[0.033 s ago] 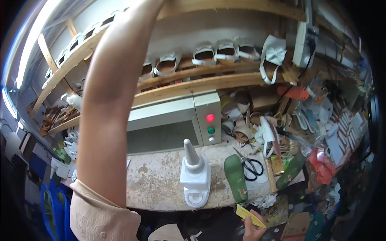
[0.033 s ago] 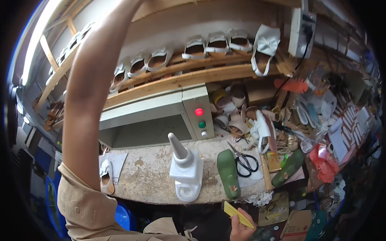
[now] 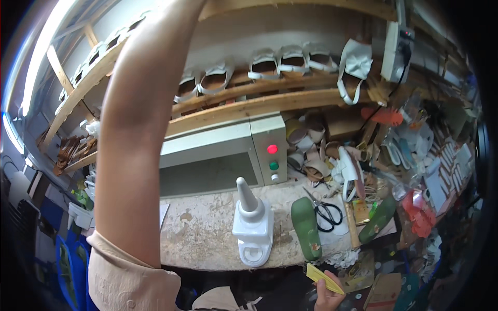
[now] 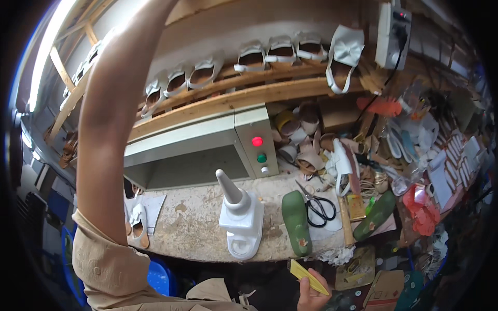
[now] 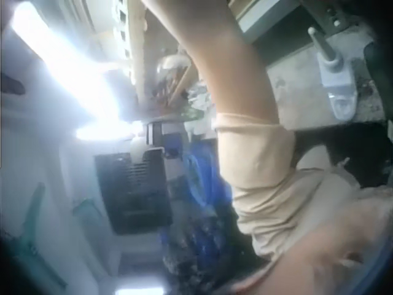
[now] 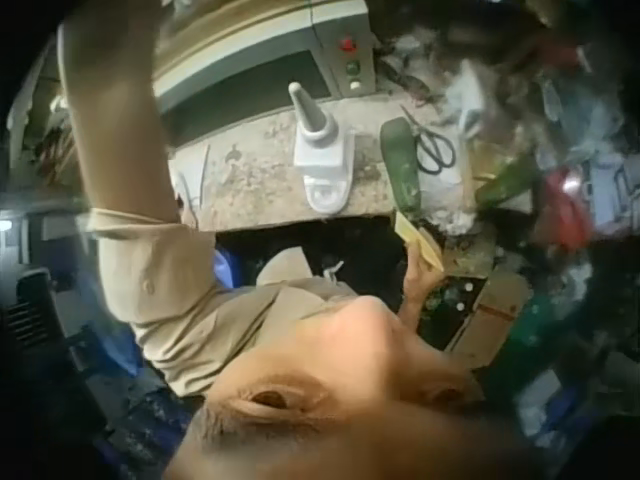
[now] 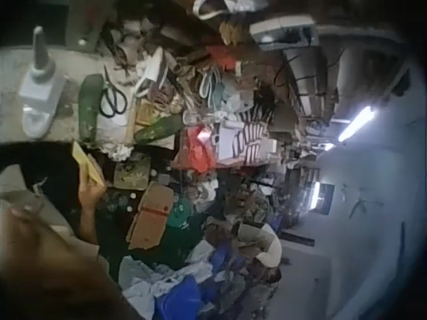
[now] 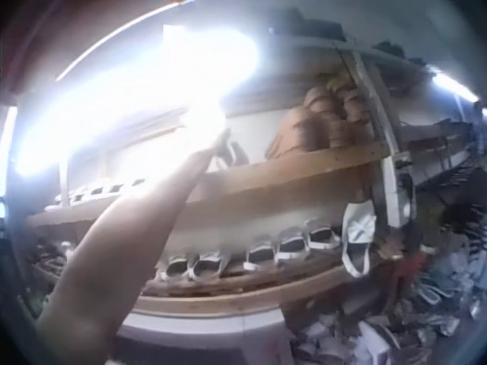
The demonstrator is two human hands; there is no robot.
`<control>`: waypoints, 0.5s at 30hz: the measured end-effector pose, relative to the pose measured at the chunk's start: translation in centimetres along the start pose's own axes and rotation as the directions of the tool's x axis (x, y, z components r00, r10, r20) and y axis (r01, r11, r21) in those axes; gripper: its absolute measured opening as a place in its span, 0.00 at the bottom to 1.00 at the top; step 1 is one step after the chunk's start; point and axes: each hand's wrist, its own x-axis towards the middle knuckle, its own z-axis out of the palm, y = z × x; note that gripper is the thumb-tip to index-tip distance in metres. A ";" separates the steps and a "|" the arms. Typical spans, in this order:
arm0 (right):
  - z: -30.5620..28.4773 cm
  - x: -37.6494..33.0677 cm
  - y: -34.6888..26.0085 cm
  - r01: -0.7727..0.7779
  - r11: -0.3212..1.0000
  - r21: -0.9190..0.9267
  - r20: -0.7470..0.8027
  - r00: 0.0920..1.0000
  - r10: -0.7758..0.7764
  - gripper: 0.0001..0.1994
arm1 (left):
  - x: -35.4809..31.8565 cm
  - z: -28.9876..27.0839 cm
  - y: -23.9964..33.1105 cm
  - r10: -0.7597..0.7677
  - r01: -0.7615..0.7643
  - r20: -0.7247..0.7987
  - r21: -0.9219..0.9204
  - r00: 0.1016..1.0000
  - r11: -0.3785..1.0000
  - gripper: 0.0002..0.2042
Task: The person cleans white shoes with a yellow brush, focusing on the sole and edges. They repeatedly pick up shoes from a wooden shelf, brush them, and place them back.
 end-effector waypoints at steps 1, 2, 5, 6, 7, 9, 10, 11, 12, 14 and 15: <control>-0.2 0.1 0.4 -0.015 1.000 -0.006 -0.009 1.000 0.015 0.13 | -0.2 0.5 -0.3 -0.005 0.005 0.050 0.008 0.999 1.000 0.30; -0.3 0.2 0.7 -0.031 0.999 -0.008 -0.017 0.999 0.031 0.12 | -0.5 0.8 -0.5 -0.015 0.013 0.104 0.020 0.994 1.000 0.29; -0.5 0.8 0.8 -0.064 0.997 -0.039 0.017 0.998 0.065 0.12 | -1.1 0.8 -1.2 -0.054 0.035 0.250 0.079 0.967 0.996 0.27; -0.4 1.1 0.8 -0.070 0.997 -0.038 0.019 0.997 0.070 0.12 | -0.9 0.6 -0.9 -0.065 0.040 0.286 0.092 0.956 0.995 0.26; -0.3 1.3 0.8 -0.076 0.996 -0.038 0.020 0.997 0.077 0.12 | -0.9 0.6 -0.9 -0.081 0.048 0.321 0.107 0.943 0.993 0.25; -0.2 1.7 1.0 -0.113 0.993 -0.021 0.034 0.993 0.113 0.12 | -0.6 0.6 -0.7 -0.112 0.066 0.383 0.131 0.917 0.989 0.24; -0.1 1.9 1.2 -0.126 0.992 -0.012 0.040 0.991 0.127 0.13 | -0.3 0.6 -0.6 -0.124 0.072 0.414 0.138 0.902 0.988 0.23; 0.0 2.0 1.6 -0.113 0.994 -0.008 0.045 0.993 0.113 0.13 | -0.2 0.8 -0.7 -0.141 0.083 0.443 0.149 0.886 0.985 0.23; -0.1 2.1 2.0 -0.093 0.996 -0.003 0.051 0.994 0.093 0.13 | 0.2 0.8 -0.4 -0.157 0.091 0.467 0.160 0.870 0.983 0.22; 0.1 2.1 2.3 -0.107 0.994 0.002 0.071 0.992 0.107 0.13 | 0.7 0.8 -0.5 -0.197 0.115 0.517 0.186 0.833 0.976 0.21; 0.3 2.1 1.9 -0.129 0.992 0.001 0.084 0.988 0.129 0.14 | 1.1 0.5 -0.5 -0.219 0.127 0.534 0.204 0.816 0.971 0.21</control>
